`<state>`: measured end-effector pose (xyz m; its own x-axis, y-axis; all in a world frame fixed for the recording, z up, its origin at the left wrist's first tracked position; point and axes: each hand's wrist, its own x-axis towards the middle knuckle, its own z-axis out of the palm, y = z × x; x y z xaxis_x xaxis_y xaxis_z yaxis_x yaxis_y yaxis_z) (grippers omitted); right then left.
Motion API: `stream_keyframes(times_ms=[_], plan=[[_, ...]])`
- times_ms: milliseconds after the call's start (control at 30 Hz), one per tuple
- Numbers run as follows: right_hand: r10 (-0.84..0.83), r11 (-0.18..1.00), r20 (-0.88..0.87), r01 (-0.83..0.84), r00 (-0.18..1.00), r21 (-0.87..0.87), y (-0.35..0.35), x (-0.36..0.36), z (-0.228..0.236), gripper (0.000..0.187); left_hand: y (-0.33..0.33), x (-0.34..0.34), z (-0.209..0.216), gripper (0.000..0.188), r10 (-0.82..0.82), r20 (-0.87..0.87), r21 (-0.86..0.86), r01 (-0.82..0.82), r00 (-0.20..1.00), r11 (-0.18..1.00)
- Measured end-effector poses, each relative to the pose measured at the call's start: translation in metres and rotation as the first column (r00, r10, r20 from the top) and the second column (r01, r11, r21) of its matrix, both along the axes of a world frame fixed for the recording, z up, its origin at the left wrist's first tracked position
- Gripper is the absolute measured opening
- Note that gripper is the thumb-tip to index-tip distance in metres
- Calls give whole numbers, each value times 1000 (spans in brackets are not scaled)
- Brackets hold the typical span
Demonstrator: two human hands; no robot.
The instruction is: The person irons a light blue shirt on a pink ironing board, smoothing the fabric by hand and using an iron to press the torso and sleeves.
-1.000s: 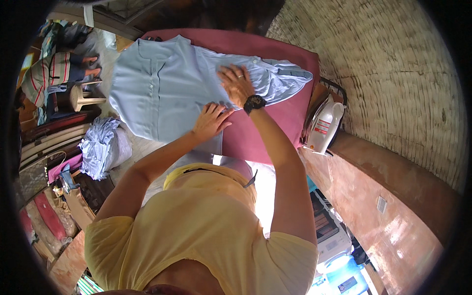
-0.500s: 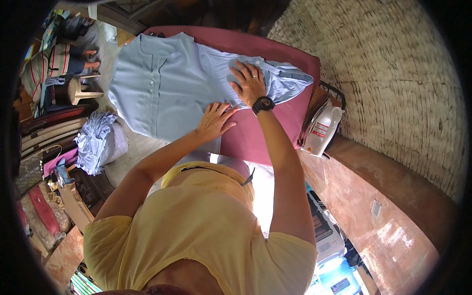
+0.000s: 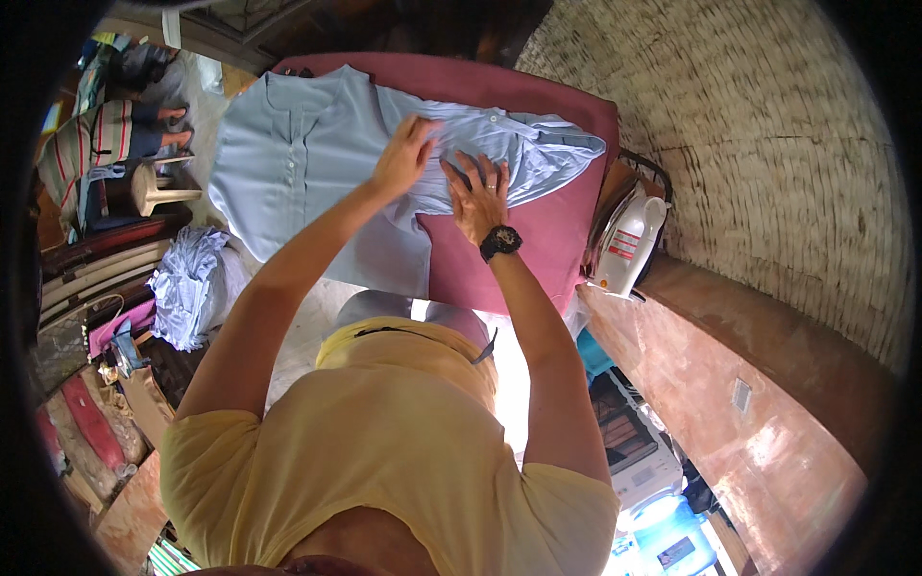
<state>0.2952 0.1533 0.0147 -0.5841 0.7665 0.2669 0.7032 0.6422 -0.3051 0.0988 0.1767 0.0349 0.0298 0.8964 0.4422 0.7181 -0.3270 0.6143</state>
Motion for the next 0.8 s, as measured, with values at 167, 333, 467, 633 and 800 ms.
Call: stream_keyframes(times_ms=[167, 333, 467, 633, 800], plan=[[-9, 998, 95, 15, 995, -64, -5, 6, 6, 49, 79, -16, -18, 18, 67, -230, -92, -91, 971, 992], [-8, 997, 116, 16, 993, -73, -7, 10, 6, 51, 96, -12, -12, 11, 128, -236, -165, -170, 963, 972], [-4, 996, 111, 14, 994, -92, -8, 7, 5, 50, 79, 3, -21, 13, 73, -221, -112, -100, 973, 989], [-32, 996, 28, 34, 999, -79, -8, 10, 0, 51, 31, 25, -23, 38, -26, -144, -18, 24, 989, 1000], [-148, 983, -137, 131, 979, -128, -29, 29, 0, 53, -2, 32, -16, 65, -143, -433, -92, 115, 890, 989]])
